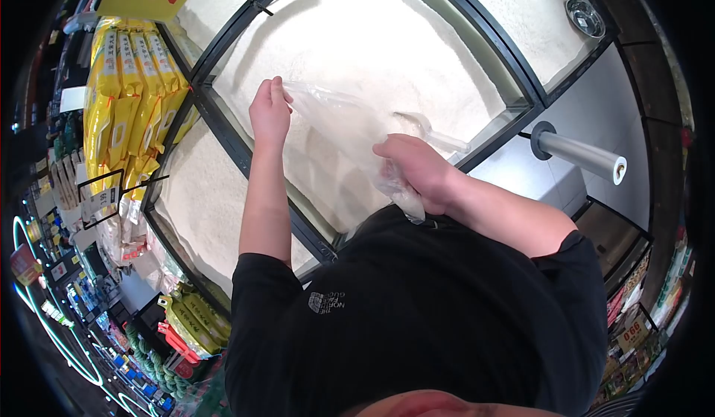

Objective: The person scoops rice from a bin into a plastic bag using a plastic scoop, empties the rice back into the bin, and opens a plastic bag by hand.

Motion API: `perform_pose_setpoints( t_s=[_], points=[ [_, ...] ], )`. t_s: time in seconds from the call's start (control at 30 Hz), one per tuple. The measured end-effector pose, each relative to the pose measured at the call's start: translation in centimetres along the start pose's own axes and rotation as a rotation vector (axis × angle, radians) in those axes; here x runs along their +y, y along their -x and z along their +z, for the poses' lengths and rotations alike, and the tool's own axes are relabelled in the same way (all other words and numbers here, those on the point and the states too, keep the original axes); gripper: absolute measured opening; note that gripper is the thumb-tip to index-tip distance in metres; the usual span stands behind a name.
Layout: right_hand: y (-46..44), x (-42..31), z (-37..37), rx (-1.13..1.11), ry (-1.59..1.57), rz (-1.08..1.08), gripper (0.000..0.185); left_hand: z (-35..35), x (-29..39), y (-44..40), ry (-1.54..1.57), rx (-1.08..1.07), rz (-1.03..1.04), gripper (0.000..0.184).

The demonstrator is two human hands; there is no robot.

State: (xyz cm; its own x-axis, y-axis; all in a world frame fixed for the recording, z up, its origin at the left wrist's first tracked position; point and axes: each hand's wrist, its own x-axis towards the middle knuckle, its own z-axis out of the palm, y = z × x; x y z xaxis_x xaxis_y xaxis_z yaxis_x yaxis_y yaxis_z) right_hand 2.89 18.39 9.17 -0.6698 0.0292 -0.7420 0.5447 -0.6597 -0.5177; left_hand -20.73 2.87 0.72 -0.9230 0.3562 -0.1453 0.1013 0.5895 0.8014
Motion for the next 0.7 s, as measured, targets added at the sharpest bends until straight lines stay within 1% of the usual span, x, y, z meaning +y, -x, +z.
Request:
perform_pose_setpoints(
  t_s=[0.1,0.2,0.3,0.4,0.5,0.6,0.7],
  points=[
    [-0.1,-0.6,0.6,0.013,-0.029,-0.036,0.025,0.2,-0.6,-0.2,0.032,0.007,-0.004,0.044],
    [-0.7,-0.5,0.5,-0.083,-0.163,0.044,0.024,0.2,-0.8,-0.4,0.088,-0.007,-0.011,0.044],
    [-0.8,-1.1,0.9,-0.092,-0.161,0.037,0.024,0.3,-0.8,-0.5,0.099,-0.003,-0.054,0.044],
    [-0.6,-2.4,1.1,-0.108,-0.075,-0.04,0.022,0.1,-1.4,-1.1,0.184,-0.001,-0.043,0.037],
    [0.6,-4.5,2.2,-0.066,-0.233,0.105,0.02,0.7,-1.3,-1.6,0.32,-0.026,-0.151,0.03],
    [0.0,-4.4,2.2,-0.125,-0.236,0.129,0.019,1.4,-1.6,-1.2,0.437,-0.006,-0.182,0.03],
    [-1.7,-3.2,1.7,-0.162,-0.25,0.114,0.018,3.4,-4.4,0.6,0.135,0.229,0.138,0.034]
  ],
)
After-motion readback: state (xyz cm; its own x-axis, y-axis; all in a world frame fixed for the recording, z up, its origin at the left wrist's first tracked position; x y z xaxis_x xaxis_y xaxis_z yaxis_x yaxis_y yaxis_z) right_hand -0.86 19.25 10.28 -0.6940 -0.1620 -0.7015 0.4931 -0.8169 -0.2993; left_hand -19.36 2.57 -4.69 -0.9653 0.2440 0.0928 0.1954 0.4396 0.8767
